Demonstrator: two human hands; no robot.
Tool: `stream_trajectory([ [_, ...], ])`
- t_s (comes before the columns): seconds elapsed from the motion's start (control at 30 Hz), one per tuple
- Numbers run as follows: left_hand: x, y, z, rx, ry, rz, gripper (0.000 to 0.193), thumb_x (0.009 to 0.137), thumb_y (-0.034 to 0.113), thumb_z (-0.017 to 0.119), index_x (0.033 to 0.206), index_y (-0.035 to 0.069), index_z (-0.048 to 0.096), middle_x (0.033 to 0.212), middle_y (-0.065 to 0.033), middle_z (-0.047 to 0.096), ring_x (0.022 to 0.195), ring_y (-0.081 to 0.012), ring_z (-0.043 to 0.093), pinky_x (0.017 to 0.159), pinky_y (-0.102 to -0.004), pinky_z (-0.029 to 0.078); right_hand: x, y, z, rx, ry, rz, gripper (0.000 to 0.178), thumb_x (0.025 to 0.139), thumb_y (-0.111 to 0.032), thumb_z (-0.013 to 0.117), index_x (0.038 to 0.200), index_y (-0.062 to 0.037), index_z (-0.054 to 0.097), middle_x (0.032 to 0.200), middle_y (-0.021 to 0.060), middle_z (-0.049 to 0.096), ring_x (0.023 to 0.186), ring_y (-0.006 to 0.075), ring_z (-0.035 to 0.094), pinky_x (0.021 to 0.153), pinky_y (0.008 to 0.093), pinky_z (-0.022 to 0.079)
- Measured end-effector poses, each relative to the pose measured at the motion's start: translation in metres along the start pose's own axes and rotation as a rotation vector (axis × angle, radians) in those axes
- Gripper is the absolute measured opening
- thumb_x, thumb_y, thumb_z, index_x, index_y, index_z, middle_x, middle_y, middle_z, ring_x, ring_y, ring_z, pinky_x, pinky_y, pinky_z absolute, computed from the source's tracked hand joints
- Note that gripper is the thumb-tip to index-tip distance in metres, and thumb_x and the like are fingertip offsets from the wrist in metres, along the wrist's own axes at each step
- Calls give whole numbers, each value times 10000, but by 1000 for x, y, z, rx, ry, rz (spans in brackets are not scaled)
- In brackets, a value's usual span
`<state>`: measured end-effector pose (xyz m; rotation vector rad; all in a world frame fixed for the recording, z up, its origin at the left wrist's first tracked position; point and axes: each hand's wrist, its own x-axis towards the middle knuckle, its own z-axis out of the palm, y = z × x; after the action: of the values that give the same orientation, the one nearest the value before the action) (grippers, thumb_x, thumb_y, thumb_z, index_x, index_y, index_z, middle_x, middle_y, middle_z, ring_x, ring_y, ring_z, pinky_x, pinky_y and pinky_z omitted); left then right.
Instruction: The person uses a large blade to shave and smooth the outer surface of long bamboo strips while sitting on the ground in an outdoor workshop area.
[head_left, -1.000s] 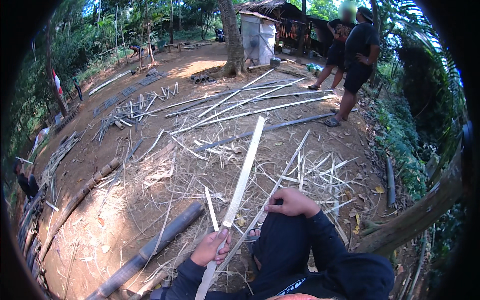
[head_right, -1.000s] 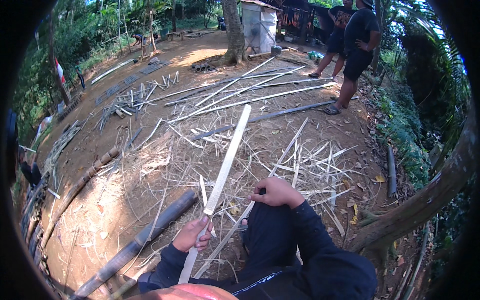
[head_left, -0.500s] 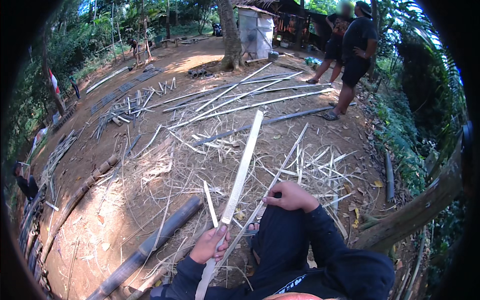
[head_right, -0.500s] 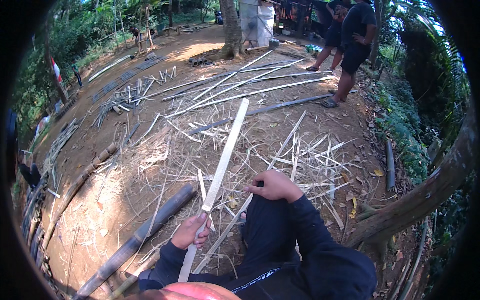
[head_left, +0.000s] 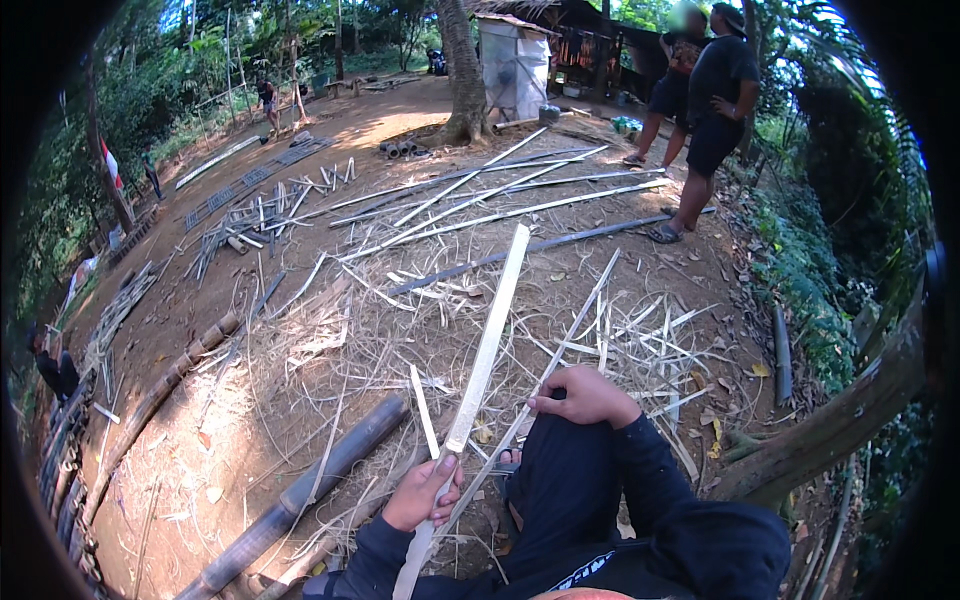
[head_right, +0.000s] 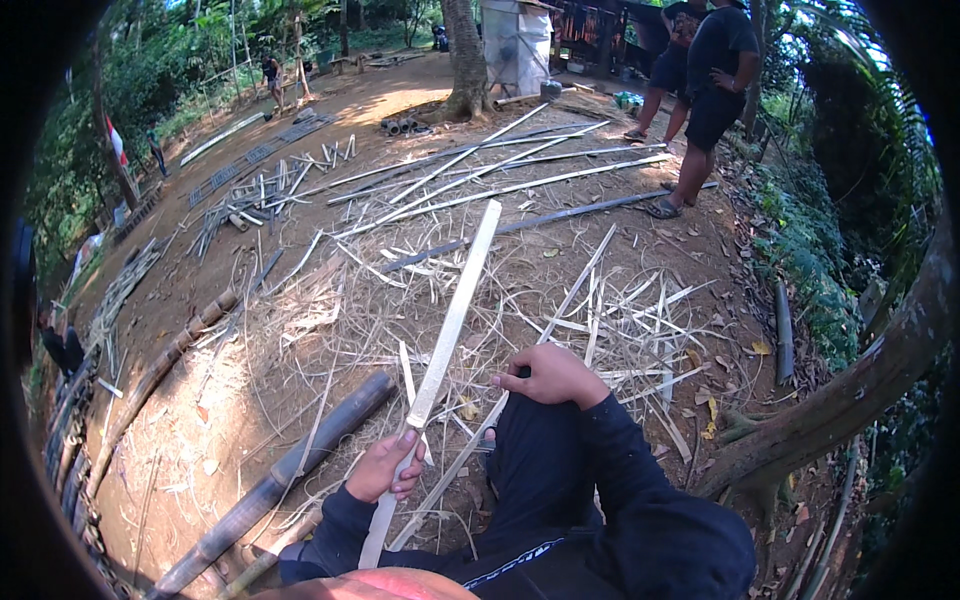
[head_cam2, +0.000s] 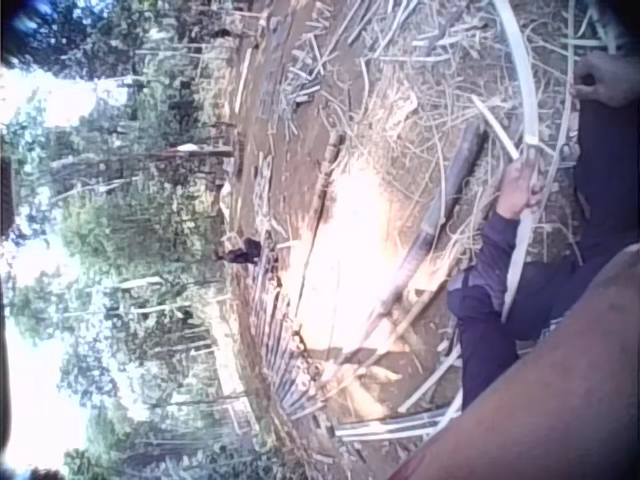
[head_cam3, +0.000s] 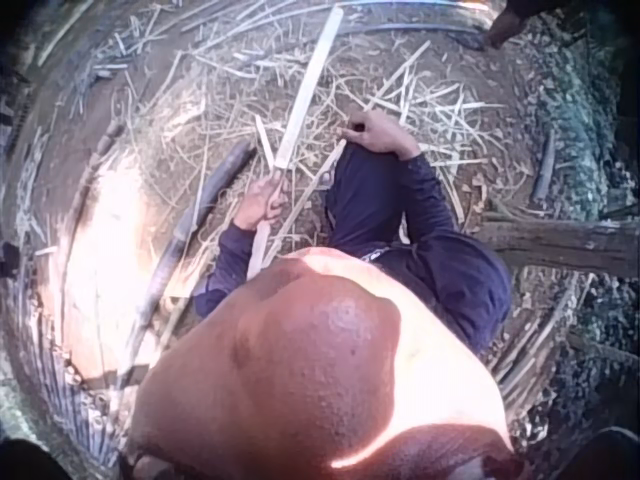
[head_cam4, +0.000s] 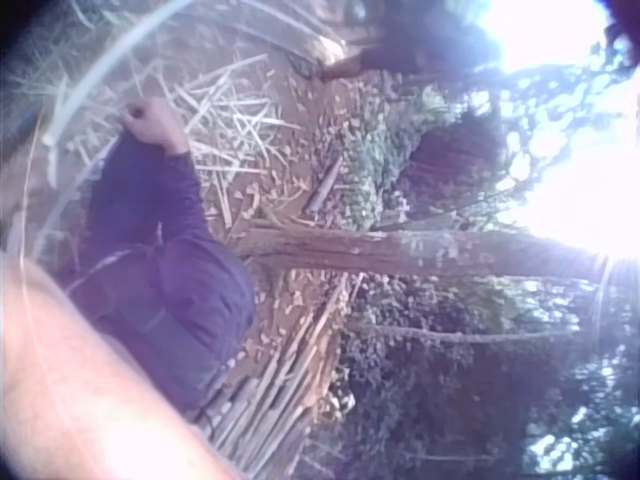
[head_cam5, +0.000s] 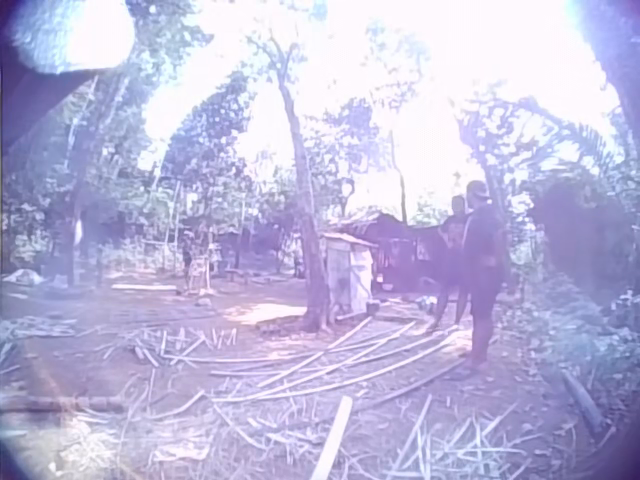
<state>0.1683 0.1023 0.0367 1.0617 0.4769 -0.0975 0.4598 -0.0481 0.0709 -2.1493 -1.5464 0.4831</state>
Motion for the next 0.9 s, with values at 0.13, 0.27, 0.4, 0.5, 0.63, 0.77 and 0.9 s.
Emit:
stream_trajectory([
  [0.13, -1, -1, 0, 2, -4, 7, 422, 1035, 463, 435, 934, 58, 495, 604, 21, 398, 399, -53, 357, 377, -216, 342, 1, 3, 2, 26, 10, -11, 331, 894, -384, 684, 876, -60, 747, 812, 140, 701, 758, 297, 676, 695, 383, 517],
  [0.27, -1, 0, 3, 20, 14, 17, 420, 1037, 459, 433, 933, 57, 493, 604, 21, 395, 400, -55, 358, 377, -218, 340, 0, 11, -2, 183, 56, 62, 333, 921, -372, 662, 915, -50, 746, 817, 114, 709, 781, 229, 680, 719, 368, 518],
  [0.4, -6, 7, 18, 91, 67, -1, 420, 1040, 457, 427, 934, 56, 490, 605, 24, 386, 408, -63, 357, 383, -225, 333, 3, 68, 10, 724, 88, 107, 339, 955, -330, 621, 1038, -15, 716, 954, 93, 725, 924, 175, 667, 843, 346, 511],
  [0.5, -9, 6, 27, 99, 48, -20, 395, 1041, 458, 419, 949, 80, 490, 625, 22, 391, 436, -60, 356, 410, -220, 330, -11, 102, 39, 933, 147, 346, 344, 942, -323, 613, 1185, -89, 681, 1077, 111, 720, 948, 221, 673, 893, 324, 493],
  [0.63, -27, 26, 63, 61, -33, -35, 433, 1036, 478, 413, 973, 58, 493, 637, 10, 397, 446, -70, 373, 429, -224, 351, -37, 219, 130, 103, 36, 183, 324, 927, -311, 603, 1183, -126, 676, 1135, 169, 684, 1034, 261, 654, 923, 355, 484],
  [0.77, -32, 33, 62, 49, -35, -58, 423, 1044, 466, 394, 1002, 55, 485, 657, 5, 402, 454, -73, 377, 436, -232, 360, -56, 267, 232, -126, 7, 671, 335, 931, -304, 589, 1214, -133, 643, 1160, 171, 659, 1054, 273, 636, 921, 376, 484],
  [0.9, -16, 15, 27, 20, -11, -38, 405, 1050, 448, 390, 994, 59, 488, 649, 7, 398, 446, -70, 367, 429, -234, 354, -75, 290, 282, -240, 70, 901, 350, 934, -297, 575, 1245, -140, 610, 1185, 172, 634, 1074, 285, 619, 919, 396, 483],
])
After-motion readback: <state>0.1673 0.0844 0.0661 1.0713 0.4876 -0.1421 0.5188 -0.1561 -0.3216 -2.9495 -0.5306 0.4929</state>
